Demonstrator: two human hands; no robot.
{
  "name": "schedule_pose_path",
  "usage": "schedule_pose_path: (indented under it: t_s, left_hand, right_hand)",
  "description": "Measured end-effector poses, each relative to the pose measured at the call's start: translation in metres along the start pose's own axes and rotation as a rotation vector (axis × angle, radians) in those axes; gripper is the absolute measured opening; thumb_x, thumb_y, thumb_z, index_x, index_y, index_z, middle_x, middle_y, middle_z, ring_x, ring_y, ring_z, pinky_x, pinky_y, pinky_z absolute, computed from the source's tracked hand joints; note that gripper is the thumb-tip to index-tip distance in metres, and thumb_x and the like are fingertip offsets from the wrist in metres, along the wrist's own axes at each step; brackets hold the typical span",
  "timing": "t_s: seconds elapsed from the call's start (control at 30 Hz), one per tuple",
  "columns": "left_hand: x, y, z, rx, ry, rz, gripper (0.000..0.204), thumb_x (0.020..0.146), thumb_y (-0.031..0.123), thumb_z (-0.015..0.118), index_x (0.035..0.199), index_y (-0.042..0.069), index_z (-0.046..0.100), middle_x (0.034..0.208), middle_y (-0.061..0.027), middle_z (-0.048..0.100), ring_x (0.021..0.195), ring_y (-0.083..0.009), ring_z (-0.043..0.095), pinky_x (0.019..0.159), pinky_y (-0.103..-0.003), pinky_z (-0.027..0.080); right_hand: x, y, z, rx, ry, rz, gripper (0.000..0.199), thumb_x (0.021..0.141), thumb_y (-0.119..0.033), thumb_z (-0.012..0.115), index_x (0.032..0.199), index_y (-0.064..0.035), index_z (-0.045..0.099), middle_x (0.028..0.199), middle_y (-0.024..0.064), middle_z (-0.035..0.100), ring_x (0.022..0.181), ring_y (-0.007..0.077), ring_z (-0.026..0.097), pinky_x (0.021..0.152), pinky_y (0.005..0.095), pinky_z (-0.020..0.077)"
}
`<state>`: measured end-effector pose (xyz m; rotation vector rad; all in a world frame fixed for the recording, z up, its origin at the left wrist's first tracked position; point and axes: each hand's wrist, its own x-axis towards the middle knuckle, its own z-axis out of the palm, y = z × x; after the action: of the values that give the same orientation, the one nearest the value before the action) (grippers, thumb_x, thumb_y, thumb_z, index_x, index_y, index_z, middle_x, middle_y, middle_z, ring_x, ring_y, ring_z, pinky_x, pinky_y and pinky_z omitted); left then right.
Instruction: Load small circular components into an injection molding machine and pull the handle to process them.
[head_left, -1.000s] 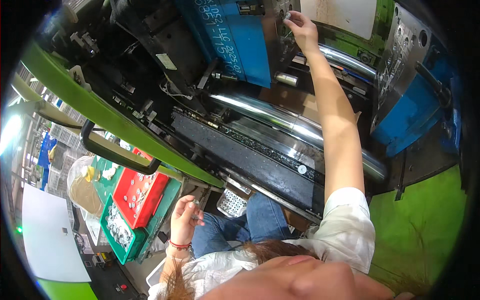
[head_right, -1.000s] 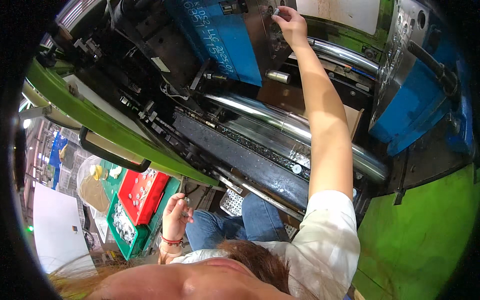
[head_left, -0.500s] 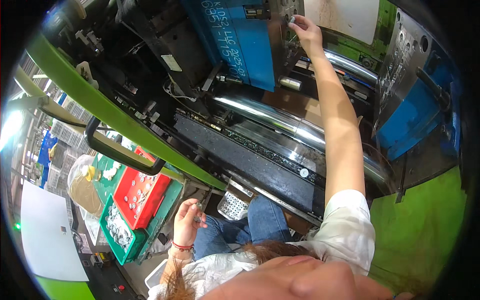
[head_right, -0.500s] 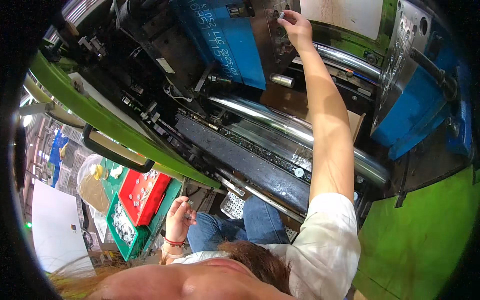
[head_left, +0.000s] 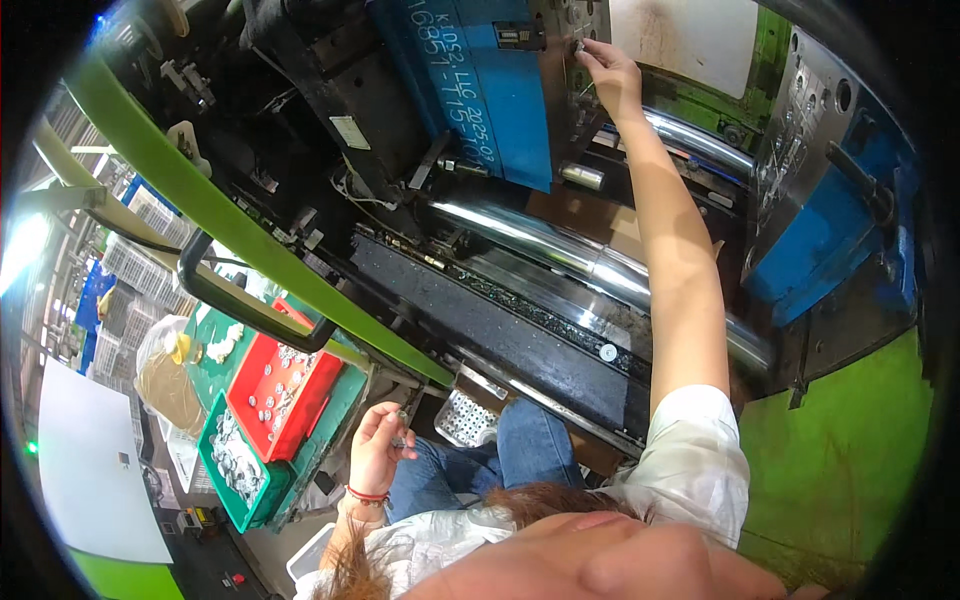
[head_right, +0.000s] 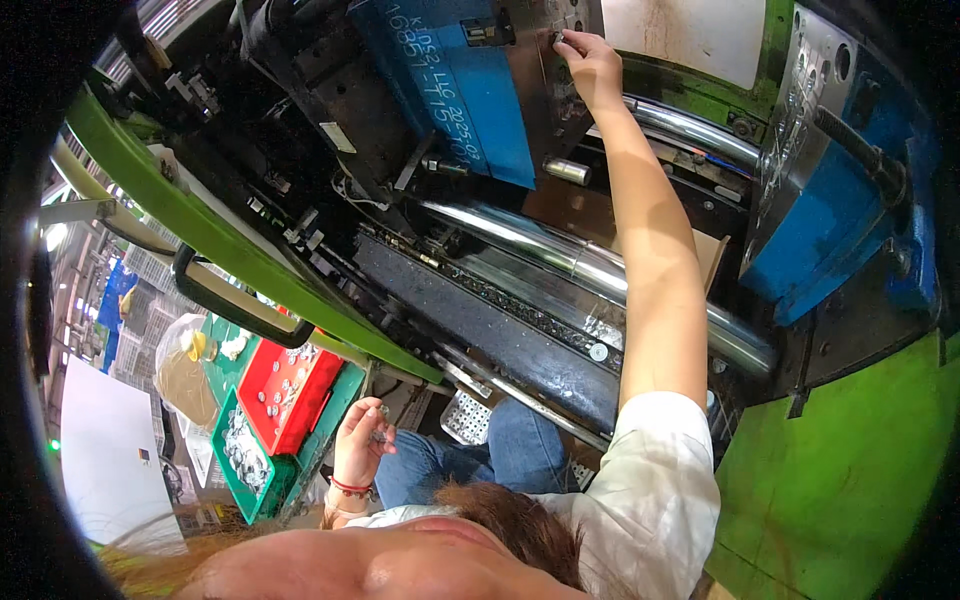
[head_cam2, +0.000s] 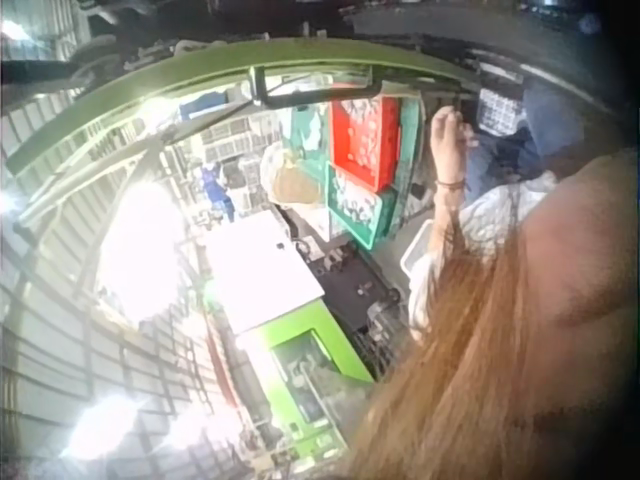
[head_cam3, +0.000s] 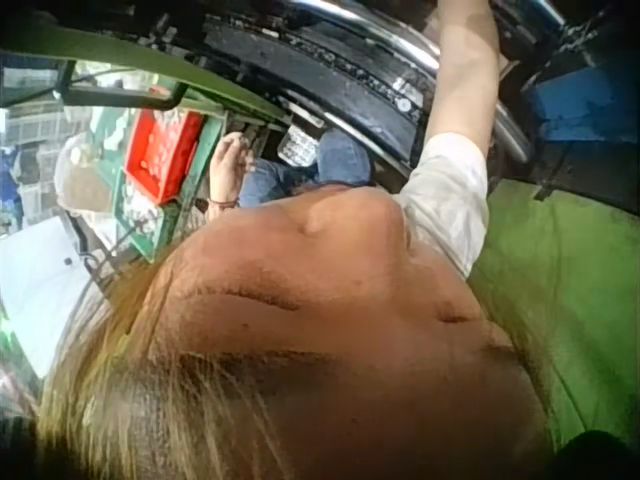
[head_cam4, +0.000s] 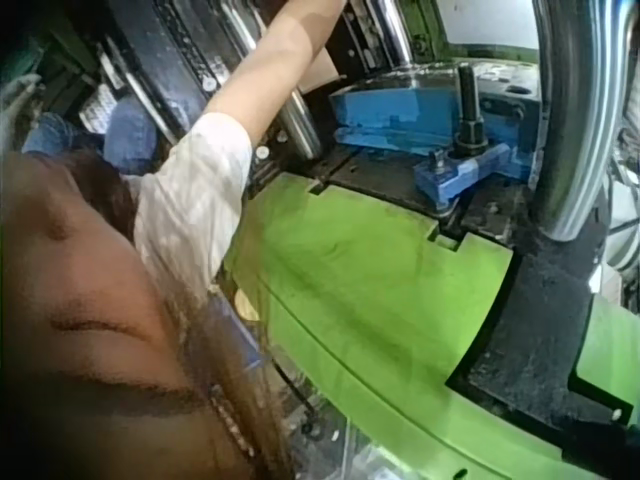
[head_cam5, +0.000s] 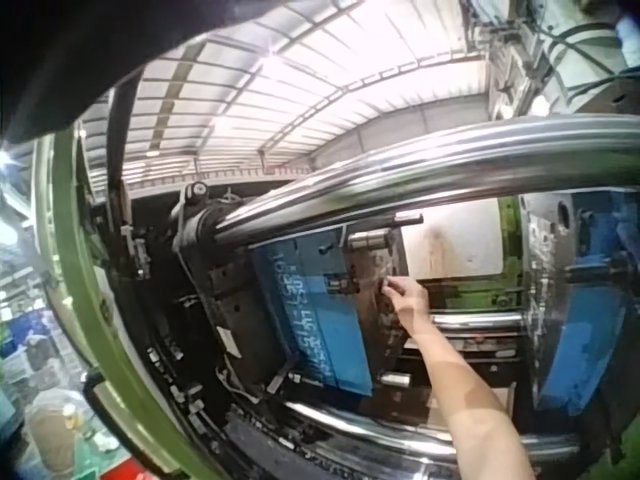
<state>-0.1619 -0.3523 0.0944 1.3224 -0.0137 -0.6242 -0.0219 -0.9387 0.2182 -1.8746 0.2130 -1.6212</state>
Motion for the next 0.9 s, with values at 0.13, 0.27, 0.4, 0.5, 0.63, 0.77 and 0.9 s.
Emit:
schedule_pose_path:
  t_s: [0.13, 0.27, 0.4, 0.5, 0.63, 0.77, 0.9]
  left_hand:
    - [0.001, 0.000, -0.002, 0.010, 0.002, -0.003, 0.018, 0.095, 0.019, 0.051, 0.110, 0.008, 0.053, 0.077, -0.0021, 0.051, 0.066, -0.0156, 0.057, 0.049, -0.026, 0.053]
    - [0.005, 0.001, -0.001, 0.020, -0.027, -0.010, 0.018, 0.095, 0.019, 0.052, 0.109, 0.008, 0.053, 0.077, -0.0020, 0.051, 0.066, -0.0156, 0.057, 0.049, -0.026, 0.053]
    - [0.002, -0.001, -0.002, 0.026, -0.029, -0.006, 0.017, 0.095, 0.019, 0.052, 0.109, 0.009, 0.053, 0.077, -0.0019, 0.052, 0.065, -0.0155, 0.058, 0.049, -0.026, 0.053]
    - [-0.004, -0.006, -0.006, 0.009, -0.016, -0.011, 0.017, 0.094, 0.018, 0.052, 0.109, 0.009, 0.053, 0.077, -0.0020, 0.052, 0.065, -0.0154, 0.058, 0.049, -0.026, 0.053]
    - [0.000, -0.001, 0.007, 0.088, -0.055, -0.045, 0.019, 0.093, 0.021, 0.054, 0.109, 0.009, 0.053, 0.076, -0.0020, 0.052, 0.065, -0.0147, 0.057, 0.048, -0.026, 0.052]
    - [0.007, 0.023, 0.055, 0.115, -0.304, 0.076, 0.021, 0.093, 0.022, 0.057, 0.108, 0.008, 0.051, 0.073, -0.0024, 0.048, 0.062, -0.0160, 0.055, 0.047, -0.027, 0.048]
    - [0.009, 0.051, 0.086, -0.243, -0.613, 0.439, 0.021, 0.096, 0.023, 0.051, 0.109, 0.007, 0.047, 0.073, -0.0043, 0.043, 0.061, -0.0185, 0.049, 0.042, -0.027, 0.047]
  right_hand:
    - [0.003, -0.002, 0.000, -0.067, -0.006, -0.015, 0.028, 0.083, -0.017, 0.069, 0.108, -0.0041, 0.068, 0.098, 0.0097, 0.070, 0.087, 0.0142, 0.066, 0.078, 0.0252, 0.0491]
    - [0.010, 0.017, 0.002, -0.006, 0.006, -0.045, 0.029, 0.082, -0.016, 0.069, 0.108, -0.0043, 0.067, 0.099, 0.0109, 0.070, 0.088, 0.0151, 0.066, 0.079, 0.0251, 0.0489]
    - [0.002, -0.006, 0.003, -0.112, 0.031, -0.030, 0.032, 0.084, -0.019, 0.066, 0.112, -0.0050, 0.065, 0.106, 0.0130, 0.067, 0.094, 0.0200, 0.066, 0.083, 0.0272, 0.0485]
    - [-0.021, -0.034, 0.015, -0.236, 0.051, 0.153, 0.034, 0.088, -0.017, 0.056, 0.121, -0.0080, 0.060, 0.117, 0.0149, 0.062, 0.110, 0.0250, 0.060, 0.095, 0.0314, 0.0439]
    - [-0.031, -0.008, 0.014, -0.245, 0.035, -0.084, 0.039, 0.084, -0.009, 0.046, 0.121, -0.0115, 0.061, 0.128, 0.0117, 0.055, 0.120, 0.0310, 0.050, 0.104, 0.0333, 0.0366]
    - [0.011, -0.007, -0.048, -0.352, -0.133, -0.282, 0.030, 0.086, -0.012, 0.051, 0.113, -0.0045, 0.061, 0.107, 0.0117, 0.065, 0.096, 0.0231, 0.061, 0.084, 0.0321, 0.0472]
    - [-0.084, -0.181, -0.036, 0.220, -0.463, 0.048, 0.027, 0.092, -0.024, 0.054, 0.110, -0.0050, 0.060, 0.092, 0.0037, 0.065, 0.078, 0.0114, 0.057, 0.069, 0.0247, 0.0464]
